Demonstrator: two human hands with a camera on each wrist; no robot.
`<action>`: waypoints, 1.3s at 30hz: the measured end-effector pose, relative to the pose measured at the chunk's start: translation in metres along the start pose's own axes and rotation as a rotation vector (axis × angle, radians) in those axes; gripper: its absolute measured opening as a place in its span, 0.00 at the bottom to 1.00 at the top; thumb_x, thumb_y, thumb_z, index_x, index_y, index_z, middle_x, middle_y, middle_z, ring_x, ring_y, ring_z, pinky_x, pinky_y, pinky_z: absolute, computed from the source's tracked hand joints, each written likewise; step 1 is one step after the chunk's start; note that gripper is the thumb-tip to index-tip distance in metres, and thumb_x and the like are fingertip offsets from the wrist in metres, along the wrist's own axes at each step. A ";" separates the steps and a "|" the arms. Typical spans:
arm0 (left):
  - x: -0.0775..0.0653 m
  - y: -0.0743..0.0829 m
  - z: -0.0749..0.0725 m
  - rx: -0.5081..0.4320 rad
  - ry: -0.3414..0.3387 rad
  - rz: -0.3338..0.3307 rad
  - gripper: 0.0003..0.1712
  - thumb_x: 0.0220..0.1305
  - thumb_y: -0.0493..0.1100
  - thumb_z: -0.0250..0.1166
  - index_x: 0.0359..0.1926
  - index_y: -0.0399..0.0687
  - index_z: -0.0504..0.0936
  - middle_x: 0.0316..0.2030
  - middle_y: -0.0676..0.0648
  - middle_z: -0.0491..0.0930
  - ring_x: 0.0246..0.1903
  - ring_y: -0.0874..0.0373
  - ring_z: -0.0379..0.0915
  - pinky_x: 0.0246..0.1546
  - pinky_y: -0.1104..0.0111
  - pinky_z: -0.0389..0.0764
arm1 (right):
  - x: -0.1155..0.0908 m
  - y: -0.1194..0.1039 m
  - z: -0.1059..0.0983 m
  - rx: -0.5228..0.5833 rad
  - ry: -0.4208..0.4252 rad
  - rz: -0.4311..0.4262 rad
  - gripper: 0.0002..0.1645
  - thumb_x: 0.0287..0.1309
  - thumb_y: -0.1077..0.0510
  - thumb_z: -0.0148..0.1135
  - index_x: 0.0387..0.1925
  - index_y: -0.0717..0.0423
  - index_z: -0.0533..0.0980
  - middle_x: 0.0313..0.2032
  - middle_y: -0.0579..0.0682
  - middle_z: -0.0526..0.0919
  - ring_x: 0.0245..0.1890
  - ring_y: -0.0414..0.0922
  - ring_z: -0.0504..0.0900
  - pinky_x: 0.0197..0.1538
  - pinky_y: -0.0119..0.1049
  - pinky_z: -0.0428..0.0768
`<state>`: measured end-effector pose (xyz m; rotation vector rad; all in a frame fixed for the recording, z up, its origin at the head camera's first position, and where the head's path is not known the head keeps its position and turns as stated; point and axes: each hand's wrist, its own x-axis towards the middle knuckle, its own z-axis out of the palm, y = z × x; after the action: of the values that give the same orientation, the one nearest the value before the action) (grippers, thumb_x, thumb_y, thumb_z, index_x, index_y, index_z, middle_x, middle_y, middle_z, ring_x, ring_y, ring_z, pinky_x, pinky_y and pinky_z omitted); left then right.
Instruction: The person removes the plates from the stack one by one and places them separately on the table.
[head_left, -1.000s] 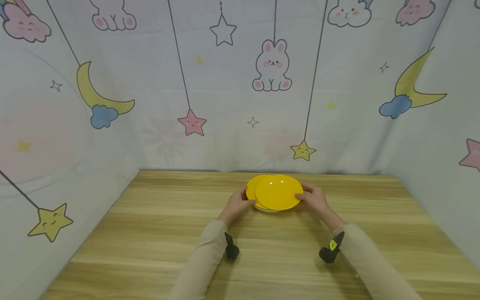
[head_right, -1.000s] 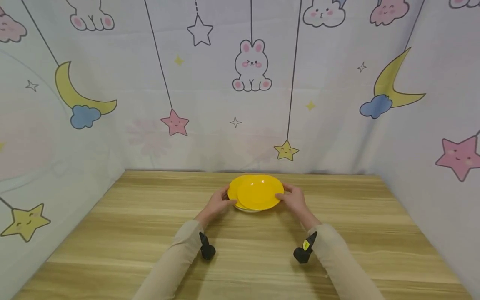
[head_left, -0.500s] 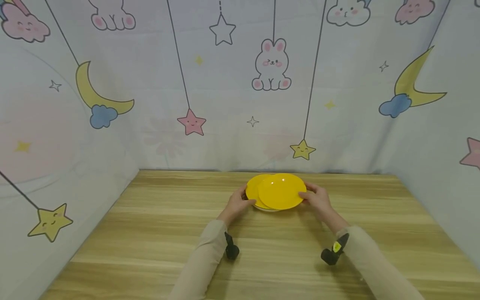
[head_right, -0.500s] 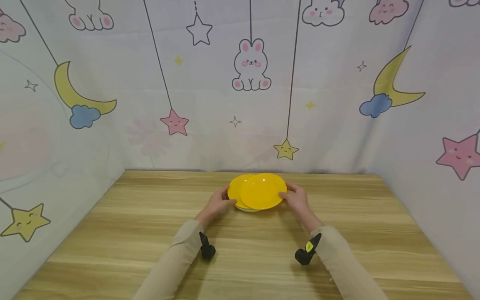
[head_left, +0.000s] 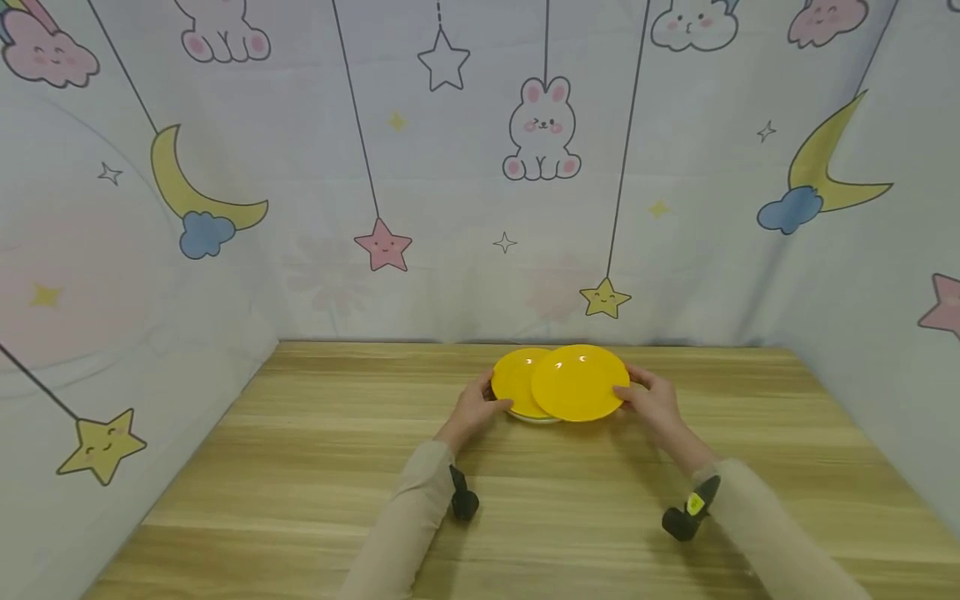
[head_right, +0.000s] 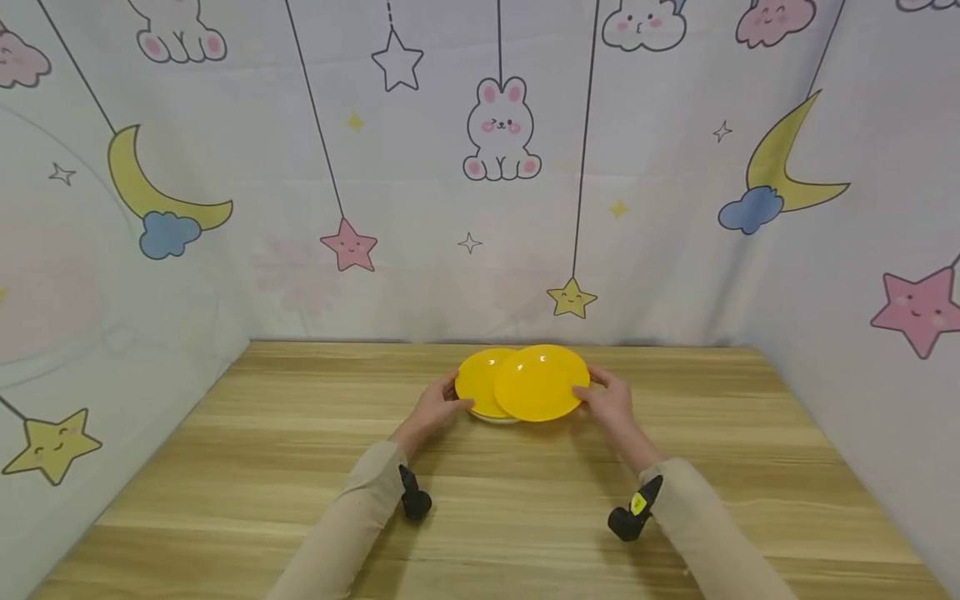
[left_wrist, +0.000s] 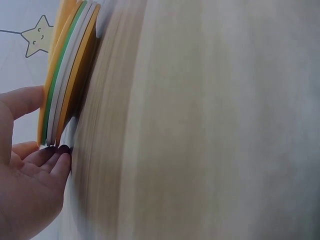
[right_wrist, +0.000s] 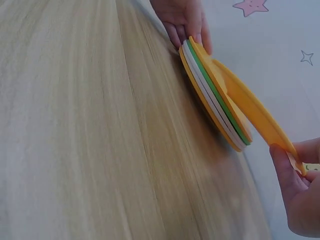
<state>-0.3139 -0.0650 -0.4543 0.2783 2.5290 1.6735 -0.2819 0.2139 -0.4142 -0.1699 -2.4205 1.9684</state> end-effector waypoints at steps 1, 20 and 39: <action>0.000 0.000 0.000 -0.001 0.000 0.001 0.42 0.57 0.40 0.63 0.67 0.36 0.52 0.63 0.38 0.61 0.59 0.48 0.62 0.61 0.59 0.65 | -0.001 0.000 -0.002 -0.001 0.004 -0.001 0.33 0.58 0.65 0.55 0.64 0.68 0.57 0.61 0.66 0.62 0.28 0.31 0.77 0.44 0.35 0.81; 0.002 0.000 0.002 -0.030 -0.011 -0.029 0.43 0.57 0.40 0.64 0.67 0.35 0.51 0.64 0.39 0.59 0.61 0.48 0.59 0.61 0.59 0.64 | -0.016 0.006 -0.031 0.133 0.172 0.050 0.34 0.57 0.68 0.54 0.65 0.67 0.55 0.60 0.67 0.60 0.24 0.26 0.76 0.36 0.24 0.81; 0.003 -0.003 0.002 -0.036 -0.007 -0.028 0.42 0.58 0.39 0.63 0.68 0.36 0.51 0.65 0.39 0.58 0.61 0.48 0.59 0.61 0.59 0.64 | -0.023 0.014 -0.045 0.230 0.283 0.141 0.36 0.56 0.69 0.54 0.66 0.67 0.53 0.62 0.66 0.59 0.23 0.25 0.75 0.37 0.24 0.80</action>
<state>-0.3165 -0.0641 -0.4582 0.2432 2.4830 1.7031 -0.2541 0.2585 -0.4176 -0.5832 -2.0437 2.0927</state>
